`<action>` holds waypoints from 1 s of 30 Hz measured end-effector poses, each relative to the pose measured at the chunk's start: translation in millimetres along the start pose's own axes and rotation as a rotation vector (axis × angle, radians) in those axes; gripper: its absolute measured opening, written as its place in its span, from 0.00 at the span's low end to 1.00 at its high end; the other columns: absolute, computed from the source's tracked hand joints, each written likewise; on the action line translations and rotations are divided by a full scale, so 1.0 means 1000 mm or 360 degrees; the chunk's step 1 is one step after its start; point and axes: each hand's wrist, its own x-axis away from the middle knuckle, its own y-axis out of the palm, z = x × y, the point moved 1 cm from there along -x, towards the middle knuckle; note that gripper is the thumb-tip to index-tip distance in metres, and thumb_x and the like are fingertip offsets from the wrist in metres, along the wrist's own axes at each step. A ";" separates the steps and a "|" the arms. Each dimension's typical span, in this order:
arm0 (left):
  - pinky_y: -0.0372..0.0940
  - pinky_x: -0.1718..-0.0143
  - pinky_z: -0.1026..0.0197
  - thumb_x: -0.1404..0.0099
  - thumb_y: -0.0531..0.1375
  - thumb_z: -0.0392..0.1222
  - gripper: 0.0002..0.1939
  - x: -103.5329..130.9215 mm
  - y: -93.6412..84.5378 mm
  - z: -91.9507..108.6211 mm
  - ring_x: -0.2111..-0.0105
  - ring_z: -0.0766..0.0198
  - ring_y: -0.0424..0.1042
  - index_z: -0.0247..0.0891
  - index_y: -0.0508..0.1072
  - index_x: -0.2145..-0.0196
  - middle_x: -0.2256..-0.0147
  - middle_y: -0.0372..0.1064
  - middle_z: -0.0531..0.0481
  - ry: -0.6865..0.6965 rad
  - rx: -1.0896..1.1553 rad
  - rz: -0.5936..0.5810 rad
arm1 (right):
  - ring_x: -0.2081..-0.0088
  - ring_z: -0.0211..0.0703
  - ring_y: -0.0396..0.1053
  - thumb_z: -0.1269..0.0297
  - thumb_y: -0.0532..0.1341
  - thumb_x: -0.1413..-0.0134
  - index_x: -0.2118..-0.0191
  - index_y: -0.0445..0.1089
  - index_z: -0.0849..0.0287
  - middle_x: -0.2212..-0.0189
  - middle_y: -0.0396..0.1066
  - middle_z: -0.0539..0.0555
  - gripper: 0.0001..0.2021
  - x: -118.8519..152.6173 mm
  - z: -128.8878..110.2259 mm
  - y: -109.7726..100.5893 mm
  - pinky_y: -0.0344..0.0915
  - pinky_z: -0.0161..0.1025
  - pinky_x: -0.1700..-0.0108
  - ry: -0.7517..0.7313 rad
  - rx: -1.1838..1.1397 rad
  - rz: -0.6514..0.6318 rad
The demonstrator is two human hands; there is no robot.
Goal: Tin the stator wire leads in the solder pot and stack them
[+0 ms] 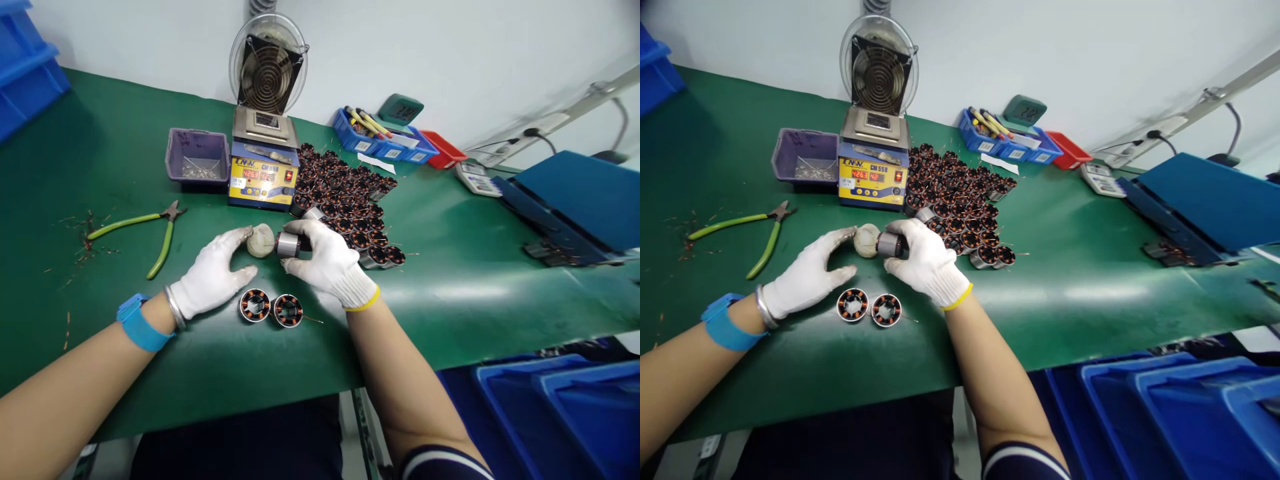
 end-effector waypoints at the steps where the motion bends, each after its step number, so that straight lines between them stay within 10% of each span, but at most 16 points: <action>1: 0.57 0.35 0.40 0.41 0.61 0.46 0.32 0.000 0.000 0.000 0.39 0.43 0.65 0.34 0.67 0.40 0.39 0.67 0.37 0.0010 -0.0012 -0.0004 | 0.52 0.55 0.74 0.66 0.67 0.59 0.47 0.72 0.56 0.50 0.74 0.56 0.28 -0.002 0.000 0.000 0.72 0.51 0.51 -0.0001 -0.0046 -0.0023; 8: 0.60 0.37 0.40 0.39 0.59 0.48 0.32 0.000 -0.001 -0.002 0.40 0.45 0.67 0.31 0.66 0.40 0.39 0.67 0.36 0.0028 -0.0143 -0.0031 | 0.51 0.53 0.73 0.66 0.67 0.58 0.43 0.71 0.57 0.49 0.74 0.55 0.31 -0.006 0.001 -0.004 0.70 0.49 0.46 -0.0018 -0.0252 -0.0058; 14: 0.60 0.36 0.42 0.40 0.59 0.49 0.33 0.000 -0.001 -0.003 0.40 0.45 0.67 0.29 0.66 0.40 0.39 0.67 0.35 -0.0015 -0.0136 -0.0014 | 0.46 0.56 0.68 0.70 0.64 0.56 0.42 0.69 0.59 0.46 0.69 0.59 0.30 0.003 0.003 -0.009 0.67 0.51 0.44 -0.0288 0.0068 0.0337; 23: 0.58 0.35 0.42 0.41 0.59 0.49 0.34 -0.002 0.000 -0.005 0.39 0.45 0.66 0.30 0.66 0.40 0.39 0.67 0.36 -0.0085 -0.0122 -0.0006 | 0.48 0.58 0.62 0.70 0.56 0.38 0.44 0.71 0.48 0.42 0.68 0.57 0.19 -0.004 -0.016 0.000 0.65 0.51 0.52 -0.0180 0.0802 -0.0037; 30: 0.57 0.34 0.41 0.41 0.59 0.48 0.34 -0.006 0.001 -0.012 0.39 0.46 0.66 0.27 0.67 0.40 0.39 0.67 0.33 -0.0153 -0.0017 0.0085 | 0.49 0.59 0.61 0.70 0.58 0.41 0.39 0.66 0.51 0.42 0.65 0.60 0.24 -0.039 -0.013 -0.044 0.65 0.54 0.53 -0.0274 0.0936 0.0370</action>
